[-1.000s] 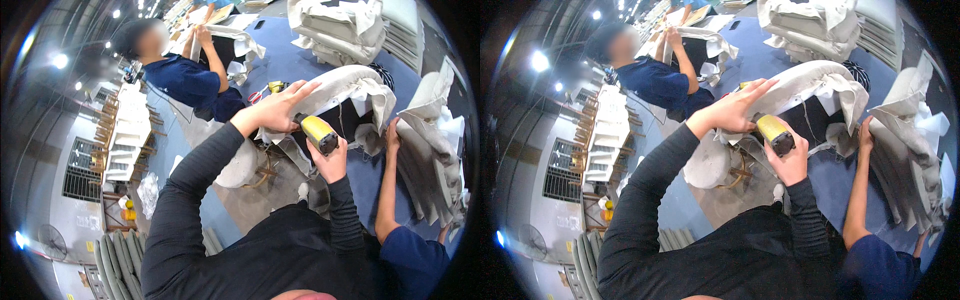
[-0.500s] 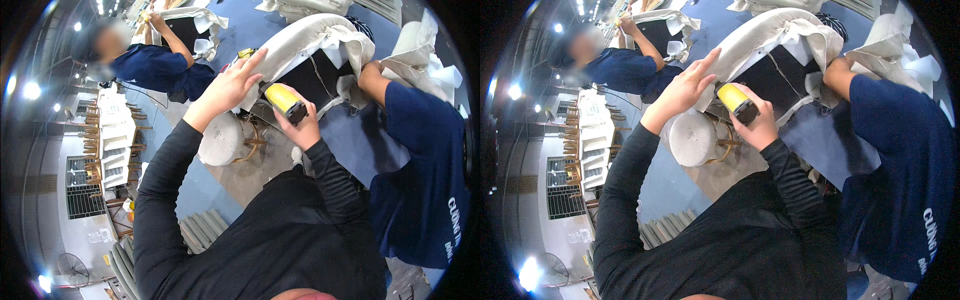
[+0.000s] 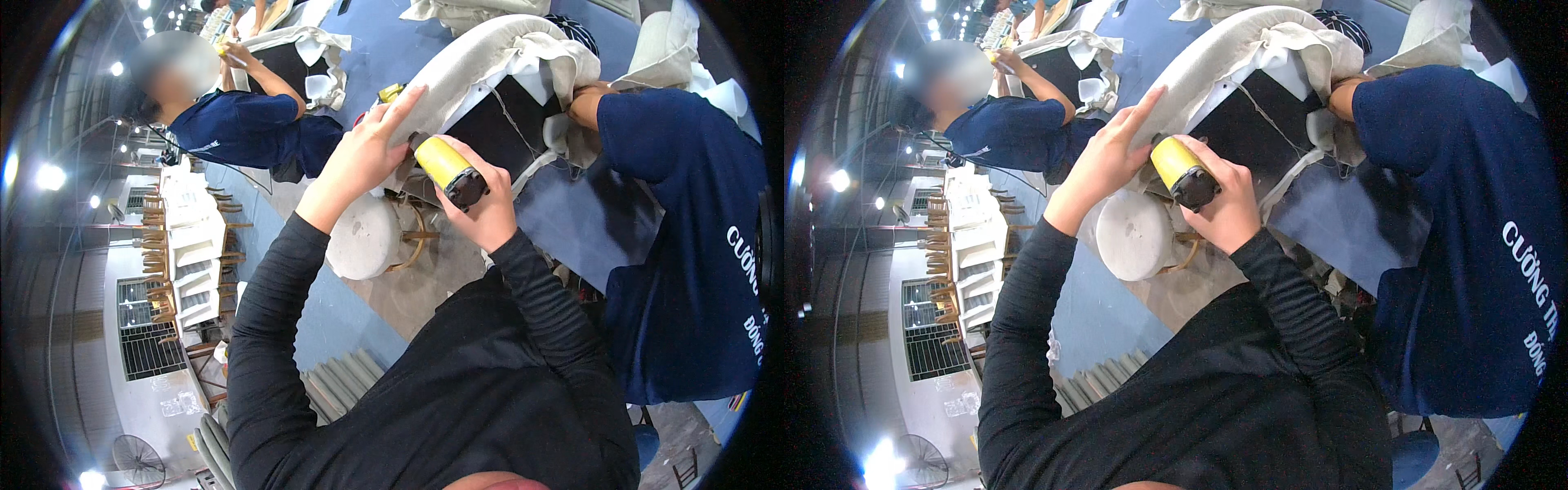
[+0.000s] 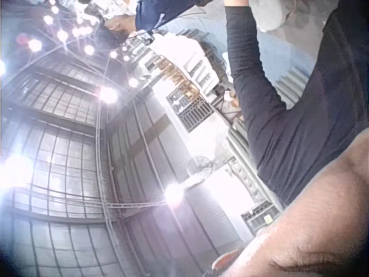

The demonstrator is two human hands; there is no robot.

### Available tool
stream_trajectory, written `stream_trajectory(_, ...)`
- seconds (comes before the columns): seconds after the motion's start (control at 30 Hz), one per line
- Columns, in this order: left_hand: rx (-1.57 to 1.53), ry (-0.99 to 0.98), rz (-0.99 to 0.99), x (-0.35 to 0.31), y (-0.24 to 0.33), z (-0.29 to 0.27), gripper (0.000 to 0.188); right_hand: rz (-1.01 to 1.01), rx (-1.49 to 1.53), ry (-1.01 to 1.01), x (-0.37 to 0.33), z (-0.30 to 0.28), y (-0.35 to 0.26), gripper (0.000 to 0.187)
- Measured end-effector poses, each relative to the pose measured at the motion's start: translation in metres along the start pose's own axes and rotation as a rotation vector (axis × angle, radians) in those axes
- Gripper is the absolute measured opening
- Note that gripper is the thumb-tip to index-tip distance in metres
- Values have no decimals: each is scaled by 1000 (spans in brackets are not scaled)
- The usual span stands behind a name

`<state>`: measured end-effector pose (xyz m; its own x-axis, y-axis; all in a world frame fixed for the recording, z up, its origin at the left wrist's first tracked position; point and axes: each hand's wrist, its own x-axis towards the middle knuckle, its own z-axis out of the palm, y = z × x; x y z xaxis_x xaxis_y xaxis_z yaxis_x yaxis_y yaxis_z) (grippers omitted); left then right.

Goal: The person uses a yellow-handled screwdriver to tuck fabric edges into a white cushion. They then use a staple gun to secure the fabric to the cushion base. The person handles multiple cushions, repeating the tucking and stapling process for each unit.

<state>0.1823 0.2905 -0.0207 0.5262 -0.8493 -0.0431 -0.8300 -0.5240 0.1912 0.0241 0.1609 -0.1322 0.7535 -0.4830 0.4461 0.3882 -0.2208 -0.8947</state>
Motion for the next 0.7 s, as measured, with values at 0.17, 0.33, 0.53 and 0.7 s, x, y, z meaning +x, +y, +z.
stream_trajectory(0.17,3,4,-22,-2,7,2,99,26,-5,1,0,2,-1,63)
stream_trajectory(0.33,-101,125,293,-2,-27,2,99,55,30,-81,-6,-20,14,49)
stream_trajectory(0.53,-1215,-133,-368,-34,-62,11,64,372,-530,-172,-102,-97,127,54)
stream_trajectory(0.7,-1096,-143,-330,-46,-59,5,62,667,-226,-189,-112,-107,101,50)
